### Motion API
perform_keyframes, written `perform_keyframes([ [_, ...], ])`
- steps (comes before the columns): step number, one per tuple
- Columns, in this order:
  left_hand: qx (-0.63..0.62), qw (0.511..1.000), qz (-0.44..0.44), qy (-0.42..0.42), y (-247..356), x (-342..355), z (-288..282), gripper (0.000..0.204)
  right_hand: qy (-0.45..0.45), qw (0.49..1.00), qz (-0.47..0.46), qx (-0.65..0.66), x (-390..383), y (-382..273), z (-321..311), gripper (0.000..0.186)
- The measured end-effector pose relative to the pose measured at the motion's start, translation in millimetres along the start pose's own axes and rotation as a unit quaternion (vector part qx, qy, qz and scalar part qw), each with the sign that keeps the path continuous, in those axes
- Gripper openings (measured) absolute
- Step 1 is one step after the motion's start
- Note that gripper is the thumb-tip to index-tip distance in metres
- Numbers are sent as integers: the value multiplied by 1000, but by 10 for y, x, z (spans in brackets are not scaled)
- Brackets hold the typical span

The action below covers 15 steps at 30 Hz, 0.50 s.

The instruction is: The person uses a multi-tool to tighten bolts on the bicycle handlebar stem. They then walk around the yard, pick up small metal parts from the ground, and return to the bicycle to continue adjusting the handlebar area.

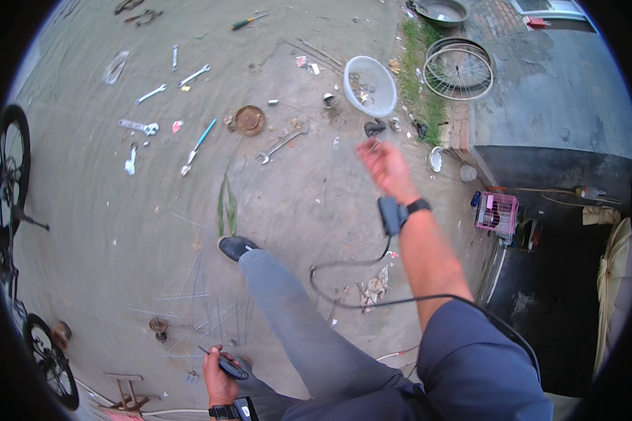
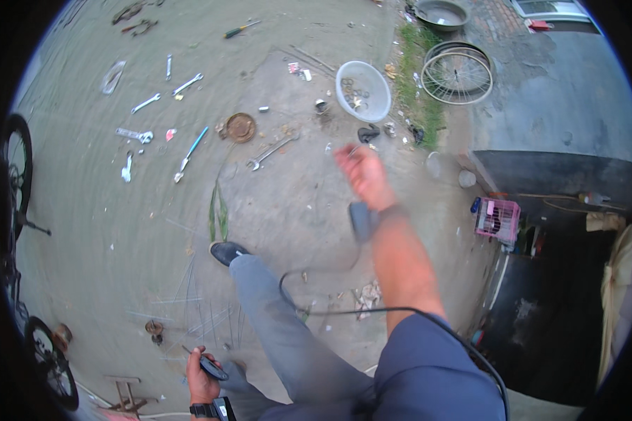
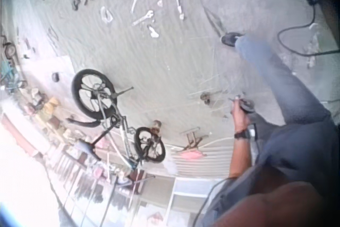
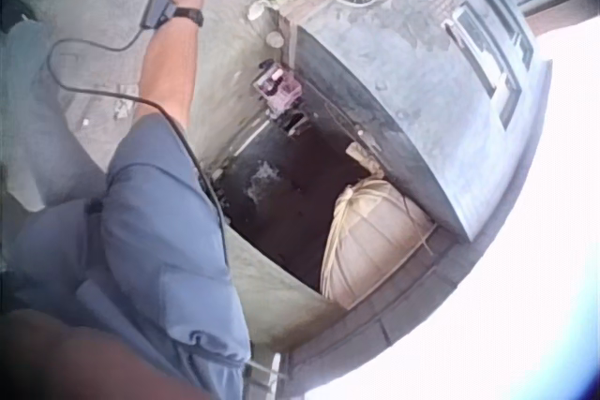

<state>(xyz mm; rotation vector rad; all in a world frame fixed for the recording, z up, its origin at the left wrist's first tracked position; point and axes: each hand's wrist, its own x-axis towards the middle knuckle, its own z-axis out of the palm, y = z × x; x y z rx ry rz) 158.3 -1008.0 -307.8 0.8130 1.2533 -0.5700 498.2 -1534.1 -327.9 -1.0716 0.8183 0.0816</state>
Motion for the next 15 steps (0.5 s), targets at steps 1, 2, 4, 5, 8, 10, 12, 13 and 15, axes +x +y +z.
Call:
perform_keyframes([
  [1,11,1000,1,-8,56,-2,156,28,42,999,-21,-6,209,-398,-69,25],
  [2,22,1000,-4,-18,113,-2,288,28,82,996,-40,-12,397,-760,-111,29],
  [4,42,998,-6,-43,185,-8,490,27,226,973,-45,-5,657,-1307,-192,36],
  [5,47,998,-16,-30,211,-14,561,27,239,968,-69,-13,695,-1437,-276,40],
  [8,46,999,-17,-20,236,-27,647,25,239,963,-104,-66,792,-1503,-431,50],
  [10,47,999,-12,-21,230,-35,601,25,200,966,-81,-141,701,-1235,-514,53],
  [12,48,999,-19,-5,207,-50,485,24,170,973,-51,-148,540,-714,-467,47],
  [13,46,999,-16,0,196,-55,404,24,157,972,-25,-170,419,-422,-386,51],
  [15,41,999,-22,9,154,-92,215,23,137,961,19,-239,155,209,-129,59],
])
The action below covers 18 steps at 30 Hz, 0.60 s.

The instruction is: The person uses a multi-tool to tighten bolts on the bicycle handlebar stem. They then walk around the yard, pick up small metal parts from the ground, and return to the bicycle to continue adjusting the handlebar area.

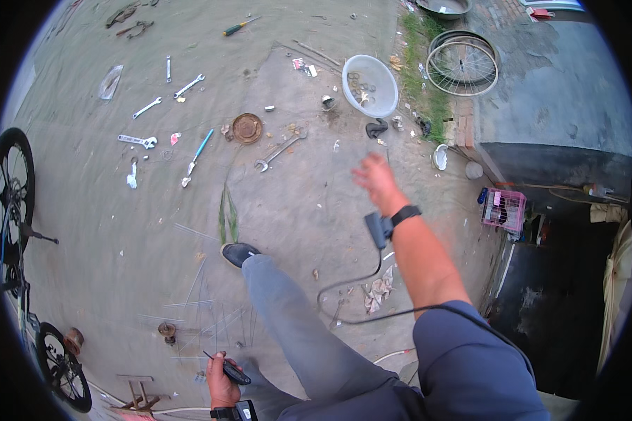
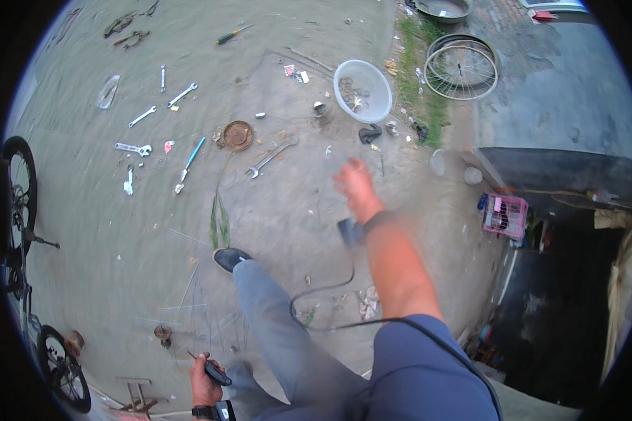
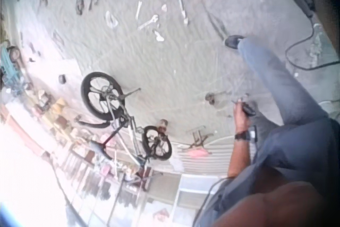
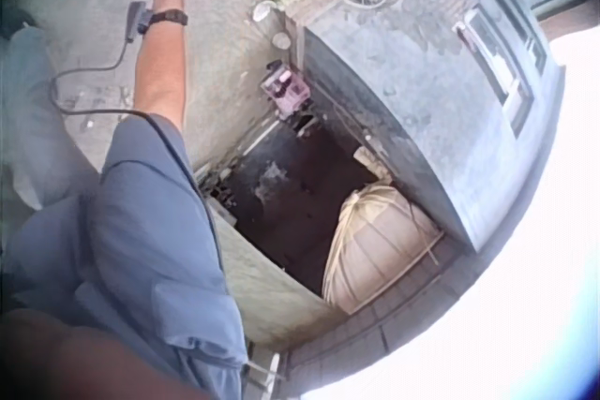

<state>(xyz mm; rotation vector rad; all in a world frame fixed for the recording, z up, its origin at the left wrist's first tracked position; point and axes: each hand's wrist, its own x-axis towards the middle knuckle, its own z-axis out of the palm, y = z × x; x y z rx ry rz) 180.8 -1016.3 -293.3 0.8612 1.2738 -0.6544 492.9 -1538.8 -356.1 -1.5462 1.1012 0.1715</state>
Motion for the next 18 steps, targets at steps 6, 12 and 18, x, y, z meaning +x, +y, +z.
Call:
perform_keyframes([
  [6,-50,998,10,27,-349,-143,-550,23,-214,964,58,-147,-1288,853,1069,59],
  [12,-163,985,7,60,-993,-464,-1287,21,-388,881,44,-266,-2514,1590,1904,53],
  [18,-286,952,-16,105,-1757,-599,-1971,23,-443,798,50,-406,-3326,2492,2360,48],
])
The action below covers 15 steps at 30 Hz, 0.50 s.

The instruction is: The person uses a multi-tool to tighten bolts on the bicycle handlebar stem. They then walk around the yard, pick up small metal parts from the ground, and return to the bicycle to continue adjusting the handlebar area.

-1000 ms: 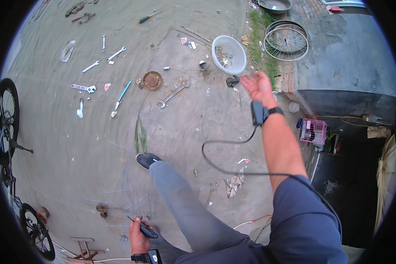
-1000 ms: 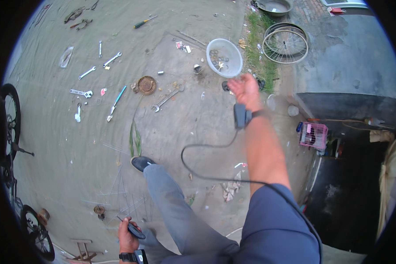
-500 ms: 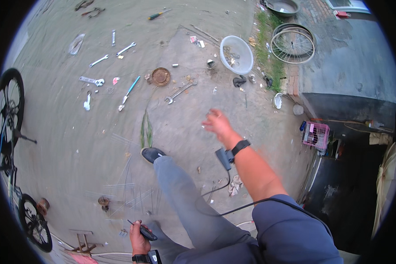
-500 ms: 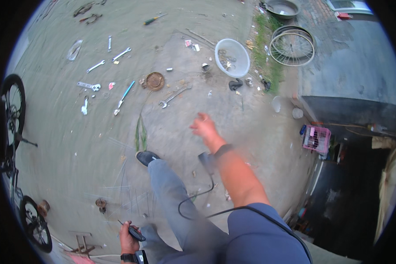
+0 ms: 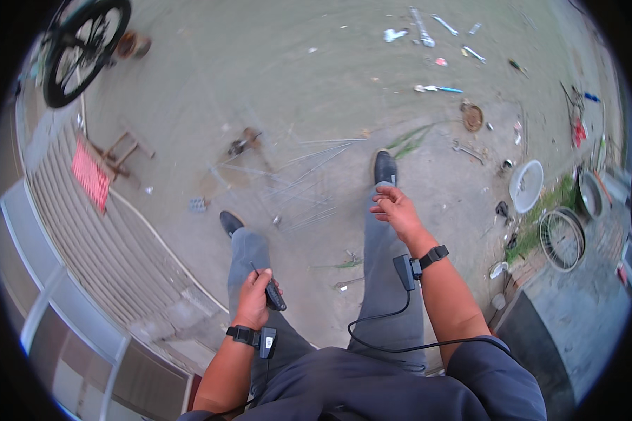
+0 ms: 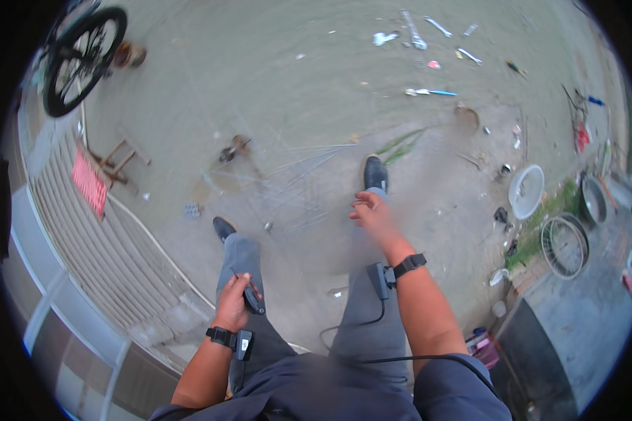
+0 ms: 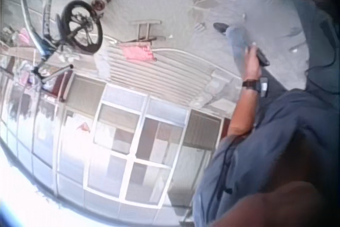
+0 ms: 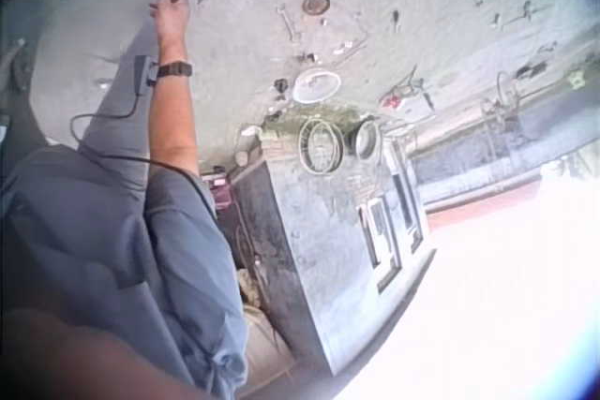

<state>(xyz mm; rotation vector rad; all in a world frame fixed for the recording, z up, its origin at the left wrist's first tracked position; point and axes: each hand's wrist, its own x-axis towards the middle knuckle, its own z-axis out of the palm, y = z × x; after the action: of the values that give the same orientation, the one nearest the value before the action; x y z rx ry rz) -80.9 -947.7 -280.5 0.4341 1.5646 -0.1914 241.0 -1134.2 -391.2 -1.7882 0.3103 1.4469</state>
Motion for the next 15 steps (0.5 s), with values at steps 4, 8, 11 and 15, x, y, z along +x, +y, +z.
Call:
perform_keyframes([
  [4,-60,998,-17,10,-226,121,-435,22,-47,997,18,-55,126,130,594,47],
  [8,-105,994,-27,19,-421,194,-655,20,-77,991,54,-93,150,292,974,45],
  [11,-126,991,-48,9,-527,233,-722,21,-90,987,79,-105,140,431,1153,44],
  [15,-149,987,-60,-5,-637,261,-769,22,-93,984,102,-112,109,576,1270,41],
])
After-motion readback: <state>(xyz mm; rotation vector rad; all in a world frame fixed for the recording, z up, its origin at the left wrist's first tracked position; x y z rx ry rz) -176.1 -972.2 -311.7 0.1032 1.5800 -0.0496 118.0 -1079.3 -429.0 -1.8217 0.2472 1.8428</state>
